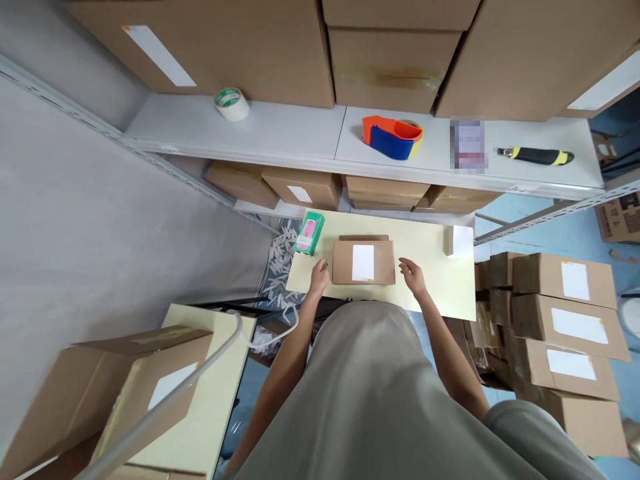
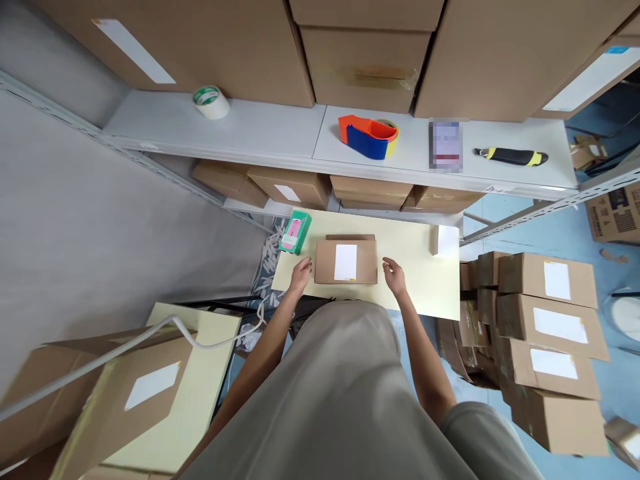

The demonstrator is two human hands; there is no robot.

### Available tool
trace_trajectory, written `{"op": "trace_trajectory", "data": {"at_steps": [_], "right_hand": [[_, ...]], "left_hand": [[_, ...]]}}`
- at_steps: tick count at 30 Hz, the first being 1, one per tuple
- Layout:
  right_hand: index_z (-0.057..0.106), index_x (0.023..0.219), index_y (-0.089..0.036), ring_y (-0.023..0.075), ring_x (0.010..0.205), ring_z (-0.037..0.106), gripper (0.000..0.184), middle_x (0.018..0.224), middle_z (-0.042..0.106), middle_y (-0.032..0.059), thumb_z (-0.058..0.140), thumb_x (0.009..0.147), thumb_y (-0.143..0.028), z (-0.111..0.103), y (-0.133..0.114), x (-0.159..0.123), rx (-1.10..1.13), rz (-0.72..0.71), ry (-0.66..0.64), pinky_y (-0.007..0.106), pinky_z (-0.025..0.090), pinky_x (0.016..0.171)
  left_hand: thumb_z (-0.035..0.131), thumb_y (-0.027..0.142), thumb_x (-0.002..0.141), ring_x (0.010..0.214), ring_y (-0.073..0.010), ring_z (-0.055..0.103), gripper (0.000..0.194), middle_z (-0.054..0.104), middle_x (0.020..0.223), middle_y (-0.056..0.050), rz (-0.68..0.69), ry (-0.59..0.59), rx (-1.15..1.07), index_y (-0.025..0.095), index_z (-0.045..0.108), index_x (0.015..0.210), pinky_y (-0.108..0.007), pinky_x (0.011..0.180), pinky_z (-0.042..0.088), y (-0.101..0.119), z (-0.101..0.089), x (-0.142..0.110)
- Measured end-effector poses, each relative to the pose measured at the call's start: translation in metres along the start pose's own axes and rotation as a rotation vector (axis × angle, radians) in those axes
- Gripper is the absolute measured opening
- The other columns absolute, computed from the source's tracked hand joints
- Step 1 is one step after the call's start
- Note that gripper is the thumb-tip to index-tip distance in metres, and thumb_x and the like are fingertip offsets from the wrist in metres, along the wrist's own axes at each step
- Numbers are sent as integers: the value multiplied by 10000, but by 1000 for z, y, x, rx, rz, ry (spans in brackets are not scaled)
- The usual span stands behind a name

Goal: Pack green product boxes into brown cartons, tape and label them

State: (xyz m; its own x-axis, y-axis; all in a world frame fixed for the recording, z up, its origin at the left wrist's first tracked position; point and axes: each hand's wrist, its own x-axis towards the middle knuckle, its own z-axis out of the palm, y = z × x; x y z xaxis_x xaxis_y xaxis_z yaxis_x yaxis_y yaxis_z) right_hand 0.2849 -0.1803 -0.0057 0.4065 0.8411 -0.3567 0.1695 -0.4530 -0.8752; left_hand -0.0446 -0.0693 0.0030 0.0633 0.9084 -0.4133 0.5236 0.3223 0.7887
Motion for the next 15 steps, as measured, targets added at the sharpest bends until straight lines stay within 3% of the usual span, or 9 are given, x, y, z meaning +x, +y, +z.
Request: {"op": "trace_trajectory", "data": {"at_steps": [3,6,11,15], "right_hand": [[705,1412,-89,311,1193,758,795,1404,760,257,640,926,-714,6,-25,11,140,79,-30,501,617,1038],[718,1405,-105,323,1161,772,864,1369,781,240,695,888,-796,5,-47,6,204,97,-64,504,619,1025],[721,1449,-149,345,1284,726,868,1462,745,221,636,940,-846,-14,-63,-23,218,2,-31,497,607,1063],[767,1351,-127,360,1234,737,943,1390,774,226,590,901,-937,-19,-58,-39,133,43,-49,506,616,1040]], "left_hand": [[607,263,988,1454,-302,665,521,696,1545,-205,-43,49,-83,147,694,1488,-476,1242,505,16,0,14],[613,333,1033,1500,-302,626,506,674,1583,-180,-41,79,-140,159,681,1504,-464,1264,489,28,-8,12],[508,513,1098,1382,-309,711,590,703,1539,-186,50,64,-324,113,659,1503,-445,1192,568,29,-22,-17],[555,542,1072,1415,-308,689,563,709,1538,-147,35,30,-418,154,687,1458,-443,1207,564,24,-15,-41]]}}
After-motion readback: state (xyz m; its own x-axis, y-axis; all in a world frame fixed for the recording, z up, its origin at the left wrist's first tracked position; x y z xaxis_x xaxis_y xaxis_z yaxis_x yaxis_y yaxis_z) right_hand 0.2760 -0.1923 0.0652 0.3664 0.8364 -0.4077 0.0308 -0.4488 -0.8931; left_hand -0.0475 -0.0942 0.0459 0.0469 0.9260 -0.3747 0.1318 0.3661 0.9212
